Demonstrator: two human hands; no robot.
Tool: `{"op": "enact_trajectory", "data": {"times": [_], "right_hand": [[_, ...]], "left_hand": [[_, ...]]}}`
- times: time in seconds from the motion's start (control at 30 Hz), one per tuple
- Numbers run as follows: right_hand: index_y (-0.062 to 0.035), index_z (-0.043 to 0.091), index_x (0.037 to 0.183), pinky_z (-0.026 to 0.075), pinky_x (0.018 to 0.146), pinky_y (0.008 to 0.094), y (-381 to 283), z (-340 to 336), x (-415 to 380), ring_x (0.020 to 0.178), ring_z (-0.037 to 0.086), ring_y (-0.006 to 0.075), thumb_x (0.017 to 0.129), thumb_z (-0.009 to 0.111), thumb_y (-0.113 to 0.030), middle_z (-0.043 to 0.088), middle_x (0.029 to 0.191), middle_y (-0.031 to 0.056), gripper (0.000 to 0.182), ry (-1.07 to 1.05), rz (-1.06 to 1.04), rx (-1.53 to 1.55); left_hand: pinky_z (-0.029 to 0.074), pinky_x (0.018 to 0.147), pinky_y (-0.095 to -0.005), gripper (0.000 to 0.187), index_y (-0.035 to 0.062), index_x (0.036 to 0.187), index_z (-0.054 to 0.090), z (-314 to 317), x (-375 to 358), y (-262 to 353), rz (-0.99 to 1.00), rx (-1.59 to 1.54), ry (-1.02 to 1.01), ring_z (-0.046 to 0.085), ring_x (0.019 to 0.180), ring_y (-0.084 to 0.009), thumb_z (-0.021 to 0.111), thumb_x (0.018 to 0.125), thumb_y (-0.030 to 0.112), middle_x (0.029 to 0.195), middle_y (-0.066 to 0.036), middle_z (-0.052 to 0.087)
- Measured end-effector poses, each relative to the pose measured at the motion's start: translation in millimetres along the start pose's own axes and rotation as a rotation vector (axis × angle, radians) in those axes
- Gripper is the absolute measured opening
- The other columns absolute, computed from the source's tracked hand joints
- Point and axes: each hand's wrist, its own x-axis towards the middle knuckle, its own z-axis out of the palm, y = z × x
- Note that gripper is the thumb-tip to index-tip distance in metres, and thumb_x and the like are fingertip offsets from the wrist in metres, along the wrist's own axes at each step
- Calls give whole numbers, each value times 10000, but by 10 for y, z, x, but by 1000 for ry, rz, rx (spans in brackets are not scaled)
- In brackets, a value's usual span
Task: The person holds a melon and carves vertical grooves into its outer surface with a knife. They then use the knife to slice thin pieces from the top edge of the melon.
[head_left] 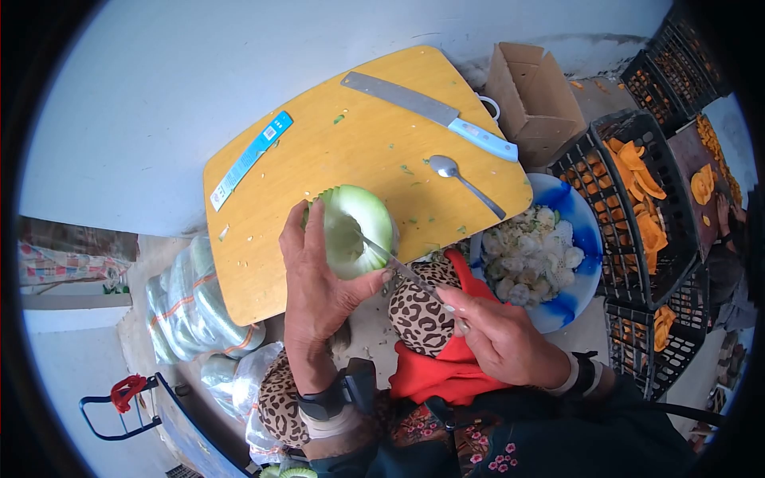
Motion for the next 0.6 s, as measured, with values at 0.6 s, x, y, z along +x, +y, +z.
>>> {"op": "enact_trajectory", "data": {"times": [0.6], "right_hand": [[19, 461, 1446, 561, 730, 305, 165, 154, 249, 800, 674, 189, 954, 485, 94, 663, 1145, 196, 498, 127, -106, 65]], "left_hand": [[364, 1114, -520, 1171, -20, 1469, 377, -10, 20, 18, -5, 32, -10, 347, 1372, -480, 913, 574, 511, 1474, -310, 319]]}}
